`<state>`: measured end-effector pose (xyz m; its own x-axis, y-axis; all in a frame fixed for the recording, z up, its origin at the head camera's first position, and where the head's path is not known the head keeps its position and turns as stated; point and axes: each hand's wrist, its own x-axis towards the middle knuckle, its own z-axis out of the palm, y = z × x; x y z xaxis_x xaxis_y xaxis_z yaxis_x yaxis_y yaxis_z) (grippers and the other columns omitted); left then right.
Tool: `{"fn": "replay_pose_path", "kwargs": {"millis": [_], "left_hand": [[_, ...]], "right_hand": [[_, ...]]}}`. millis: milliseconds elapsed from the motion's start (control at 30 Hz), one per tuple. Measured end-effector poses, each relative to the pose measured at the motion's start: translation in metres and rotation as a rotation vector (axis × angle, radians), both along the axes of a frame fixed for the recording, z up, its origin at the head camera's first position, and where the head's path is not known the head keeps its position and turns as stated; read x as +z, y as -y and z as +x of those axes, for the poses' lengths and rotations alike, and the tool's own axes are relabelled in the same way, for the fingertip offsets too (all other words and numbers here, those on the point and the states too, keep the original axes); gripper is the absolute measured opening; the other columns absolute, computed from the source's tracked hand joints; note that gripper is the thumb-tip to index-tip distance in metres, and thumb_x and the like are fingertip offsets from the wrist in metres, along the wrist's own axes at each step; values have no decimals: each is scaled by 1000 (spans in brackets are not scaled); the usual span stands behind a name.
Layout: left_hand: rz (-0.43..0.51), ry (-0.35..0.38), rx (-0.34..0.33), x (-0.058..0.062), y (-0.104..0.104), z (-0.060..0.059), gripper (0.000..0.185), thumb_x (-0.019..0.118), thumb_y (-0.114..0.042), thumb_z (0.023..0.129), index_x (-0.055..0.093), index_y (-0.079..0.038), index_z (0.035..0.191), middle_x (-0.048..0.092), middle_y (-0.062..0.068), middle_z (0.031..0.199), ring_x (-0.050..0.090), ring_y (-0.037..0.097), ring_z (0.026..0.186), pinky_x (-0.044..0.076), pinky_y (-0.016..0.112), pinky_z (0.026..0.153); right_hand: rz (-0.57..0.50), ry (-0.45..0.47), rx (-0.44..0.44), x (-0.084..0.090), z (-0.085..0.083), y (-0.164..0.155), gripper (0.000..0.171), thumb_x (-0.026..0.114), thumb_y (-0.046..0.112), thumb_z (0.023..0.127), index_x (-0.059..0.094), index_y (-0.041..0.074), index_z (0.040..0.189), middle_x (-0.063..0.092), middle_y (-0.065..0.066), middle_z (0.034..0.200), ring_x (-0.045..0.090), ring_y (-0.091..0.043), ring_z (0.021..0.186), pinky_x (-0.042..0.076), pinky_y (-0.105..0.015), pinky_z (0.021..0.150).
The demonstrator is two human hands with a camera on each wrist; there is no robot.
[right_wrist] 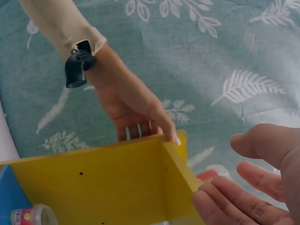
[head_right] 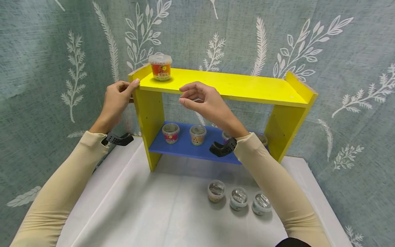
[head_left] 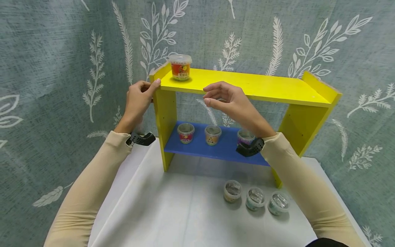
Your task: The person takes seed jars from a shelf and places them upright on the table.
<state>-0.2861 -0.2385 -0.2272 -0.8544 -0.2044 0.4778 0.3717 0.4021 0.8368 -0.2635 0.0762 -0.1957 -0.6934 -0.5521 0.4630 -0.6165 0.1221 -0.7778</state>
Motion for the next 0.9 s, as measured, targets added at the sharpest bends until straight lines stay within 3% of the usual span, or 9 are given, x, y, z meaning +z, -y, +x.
{"fn": "replay_pose_path", "kwargs": {"millis": [200,467,900], "left_hand": [[-7,19,-9,-1,2,2,63,64,-59,96,65,-2,124,65,8,111,61,17,92,53,30,83],[-11,27,-18,-3,2,3,60,64,-56,97,65,-2,123,64,8,111,61,17,93,54,34,87],[-10,26,-13,2,2,3,57,63,-56,98,65,-4,120,63,6,110,60,19,94,53,33,86]], "right_hand": [[-42,22,-9,10,-6,11,46,75,22,97,59,3,136,67,-9,121,66,-25,110,52,-37,101],[-61,21,-37,17,-15,22,42,77,20,95,62,9,133,67,-10,120,65,-23,110,53,-36,99],[-28,8,-91,38,-28,41,51,78,28,94,58,13,138,64,-7,124,62,-18,114,52,-36,99]]}}
